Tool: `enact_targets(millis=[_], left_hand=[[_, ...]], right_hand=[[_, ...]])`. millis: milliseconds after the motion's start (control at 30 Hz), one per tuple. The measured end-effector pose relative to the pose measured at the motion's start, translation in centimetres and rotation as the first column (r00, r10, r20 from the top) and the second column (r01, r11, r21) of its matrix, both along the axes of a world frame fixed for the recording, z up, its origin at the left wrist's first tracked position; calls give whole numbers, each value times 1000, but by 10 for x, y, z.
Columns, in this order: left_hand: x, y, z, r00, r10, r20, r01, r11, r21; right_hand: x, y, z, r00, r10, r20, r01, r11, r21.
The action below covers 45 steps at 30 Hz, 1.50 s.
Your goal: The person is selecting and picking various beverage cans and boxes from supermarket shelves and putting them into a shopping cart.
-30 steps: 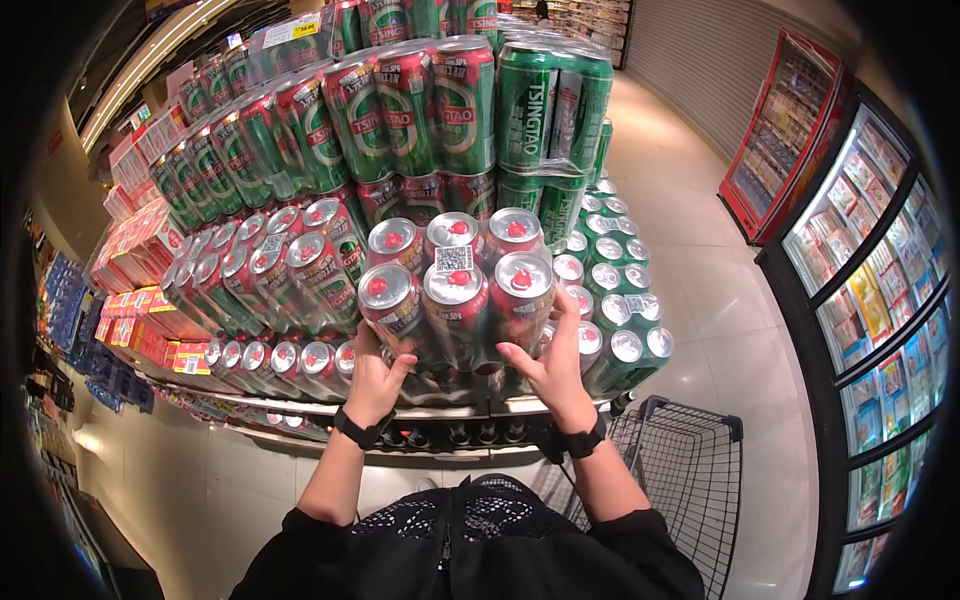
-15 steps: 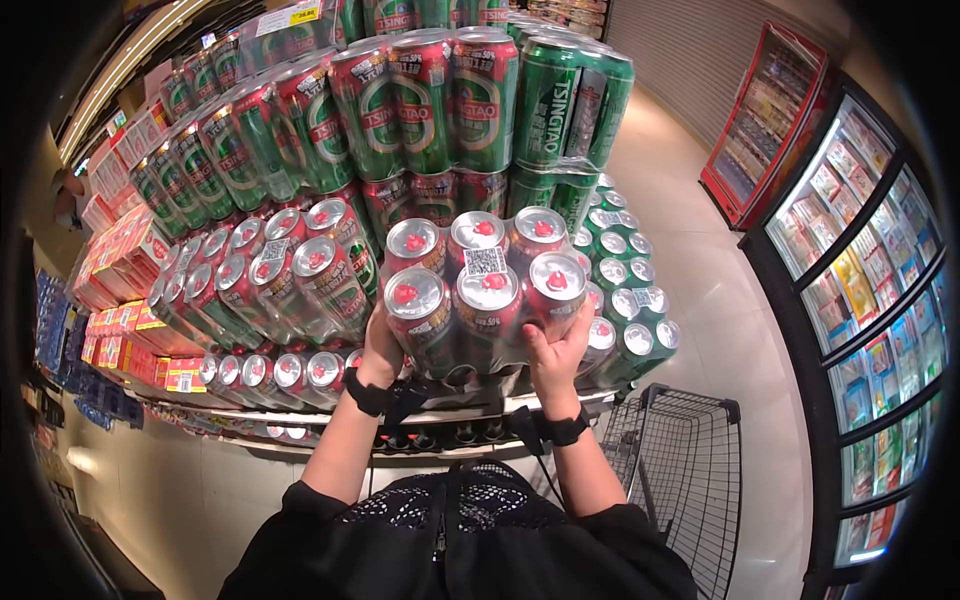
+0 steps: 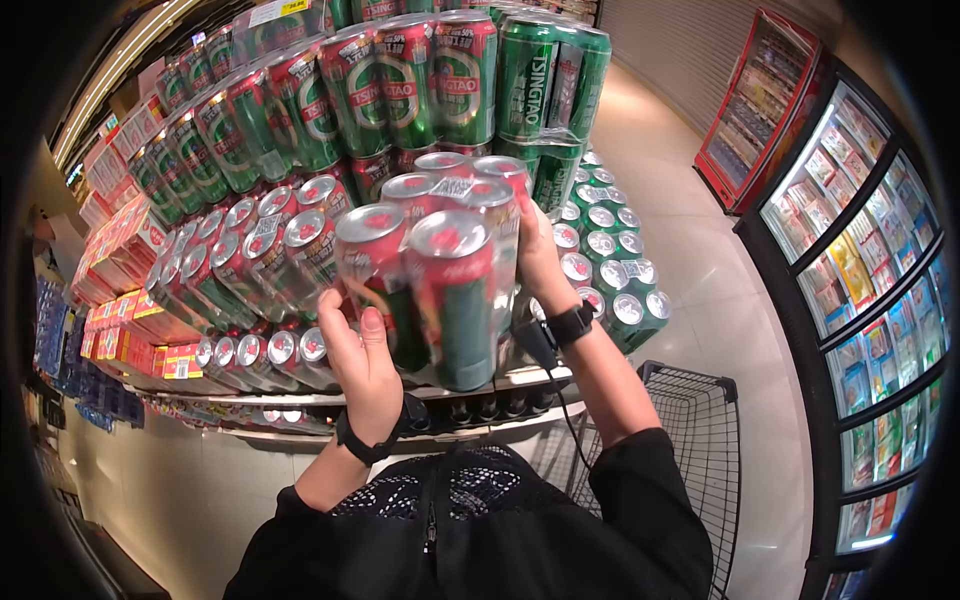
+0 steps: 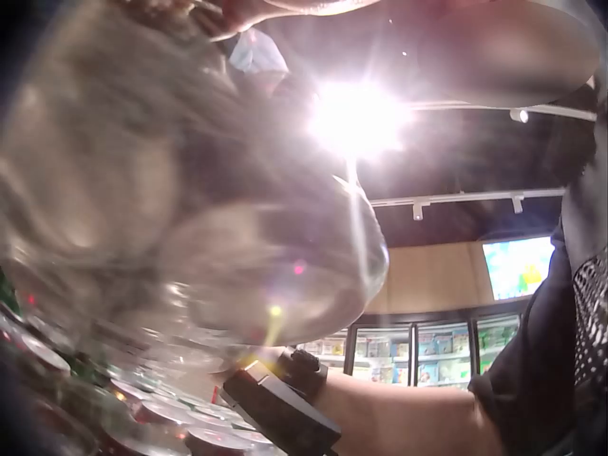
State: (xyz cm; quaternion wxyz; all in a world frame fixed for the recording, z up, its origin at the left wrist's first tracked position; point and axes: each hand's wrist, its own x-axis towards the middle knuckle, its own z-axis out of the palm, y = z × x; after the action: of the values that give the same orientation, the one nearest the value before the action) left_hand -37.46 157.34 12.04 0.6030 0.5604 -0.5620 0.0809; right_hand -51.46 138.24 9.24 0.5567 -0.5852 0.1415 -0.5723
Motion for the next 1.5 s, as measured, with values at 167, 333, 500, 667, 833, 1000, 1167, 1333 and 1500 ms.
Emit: enact_targets(millis=[167, 333, 500, 667, 833, 1000, 1167, 1333, 1500], left_hand=[[-16, 24, 8, 955, 99, 279, -84, 994, -66], [-21, 39, 14, 961, 142, 237, -138, 990, -31], [0, 19, 15, 988, 67, 139, -69, 998, 6], [18, -44, 14, 732, -553, -397, 526, 830, -187], [44, -93, -25, 520, -569, -637, 661, 741, -123], [45, -116, -23, 441, -598, -669, 727, 675, -125], [54, -108, -15, 587, -588, -556, 722, 691, 31], [14, -36, -30, 983, -157, 93, 131, 962, 241], [21, -43, -57, 933, 88, 349, -175, 958, 228]], right_hand=[[10, 2, 9, 952, 305, -8, -305, 952, -5], [15, 7, 0, 941, 333, 63, -338, 913, 227], [-4, -8, -10, 966, 227, 125, -248, 951, 184], [-35, 24, 4, 963, -172, 205, 202, 970, -132], [-36, 37, -18, 857, -485, 175, 513, 835, -200], [-27, 34, -43, 863, -425, 272, 448, 894, -26], [-29, 35, -46, 875, -421, 241, 433, 901, 3], [-27, 36, -45, 877, -403, 263, 412, 911, 22], [-7, 41, -44, 854, -451, 258, 460, 888, 30]])
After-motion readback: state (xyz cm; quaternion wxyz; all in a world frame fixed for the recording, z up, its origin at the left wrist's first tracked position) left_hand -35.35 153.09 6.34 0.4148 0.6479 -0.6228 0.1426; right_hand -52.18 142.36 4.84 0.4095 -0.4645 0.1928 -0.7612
